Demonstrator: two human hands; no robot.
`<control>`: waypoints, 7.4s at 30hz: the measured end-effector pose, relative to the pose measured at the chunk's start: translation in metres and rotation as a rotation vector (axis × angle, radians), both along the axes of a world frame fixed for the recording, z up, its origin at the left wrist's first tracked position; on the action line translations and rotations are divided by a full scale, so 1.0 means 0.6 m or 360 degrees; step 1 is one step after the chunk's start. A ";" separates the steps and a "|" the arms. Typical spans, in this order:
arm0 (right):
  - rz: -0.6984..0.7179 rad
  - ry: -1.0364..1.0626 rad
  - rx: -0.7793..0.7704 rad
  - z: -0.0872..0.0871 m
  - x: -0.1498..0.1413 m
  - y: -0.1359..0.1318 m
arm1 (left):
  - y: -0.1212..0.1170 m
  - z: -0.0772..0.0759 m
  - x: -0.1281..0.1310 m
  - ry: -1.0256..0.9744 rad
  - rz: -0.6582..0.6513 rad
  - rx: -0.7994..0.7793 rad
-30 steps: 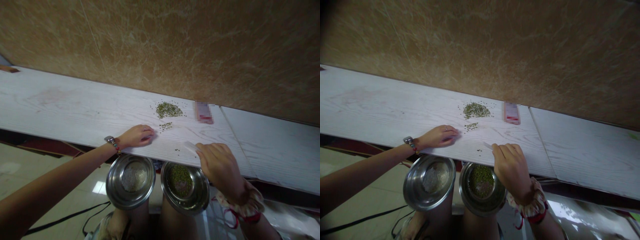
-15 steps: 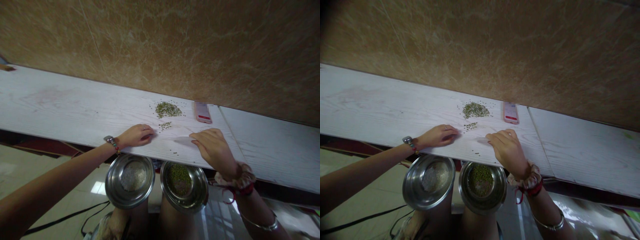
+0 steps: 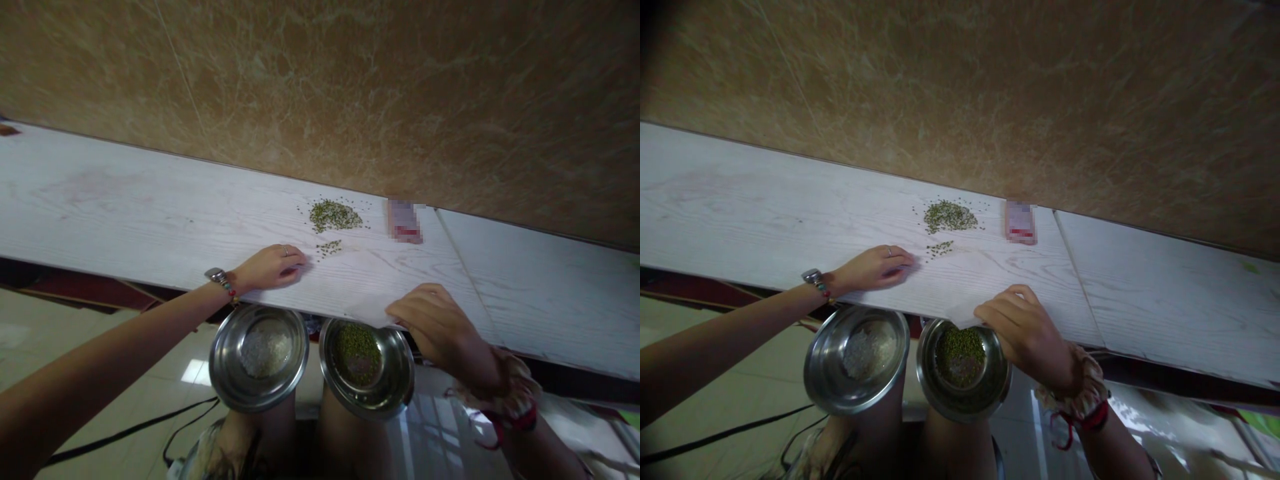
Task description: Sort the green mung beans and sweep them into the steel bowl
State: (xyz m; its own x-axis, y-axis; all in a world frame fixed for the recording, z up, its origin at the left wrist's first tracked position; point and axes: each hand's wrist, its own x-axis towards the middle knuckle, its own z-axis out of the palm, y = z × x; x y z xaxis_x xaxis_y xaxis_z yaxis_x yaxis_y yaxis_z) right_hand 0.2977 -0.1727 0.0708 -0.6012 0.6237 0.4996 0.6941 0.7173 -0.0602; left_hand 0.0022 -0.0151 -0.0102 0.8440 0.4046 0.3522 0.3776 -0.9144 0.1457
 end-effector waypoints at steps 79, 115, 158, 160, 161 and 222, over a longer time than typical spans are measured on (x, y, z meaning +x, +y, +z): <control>-0.0247 -0.0118 0.0634 -0.034 -0.015 0.117 | 0.005 -0.003 0.000 -0.0061 0.0534 -0.0085; -0.0273 -0.0121 0.0651 -0.035 -0.010 0.111 | 0.005 -0.003 0.000 -0.0067 0.0531 -0.0074; -0.0451 -0.0152 0.0587 -0.061 -0.009 0.171 | 0.006 -0.005 0.000 -0.0090 0.0505 -0.0055; -0.0448 -0.0132 0.0566 -0.060 -0.007 0.170 | 0.006 -0.005 0.000 -0.0094 0.0506 -0.0057; -0.0439 -0.0118 0.0557 -0.059 -0.009 0.168 | 0.006 -0.004 0.000 -0.0097 0.0505 -0.0060; -0.0368 -0.0196 0.0686 -0.048 -0.032 0.161 | 0.005 -0.007 -0.001 -0.0092 0.0517 -0.0055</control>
State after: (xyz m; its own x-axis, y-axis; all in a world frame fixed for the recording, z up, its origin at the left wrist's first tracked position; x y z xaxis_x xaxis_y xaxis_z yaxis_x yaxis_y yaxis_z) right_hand 0.2786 -0.0761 0.0419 -0.5425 0.5002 0.6749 0.8210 0.4857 0.3000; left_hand 0.0018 -0.0119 -0.0143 0.6479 0.6619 0.3770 0.6387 -0.7418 0.2046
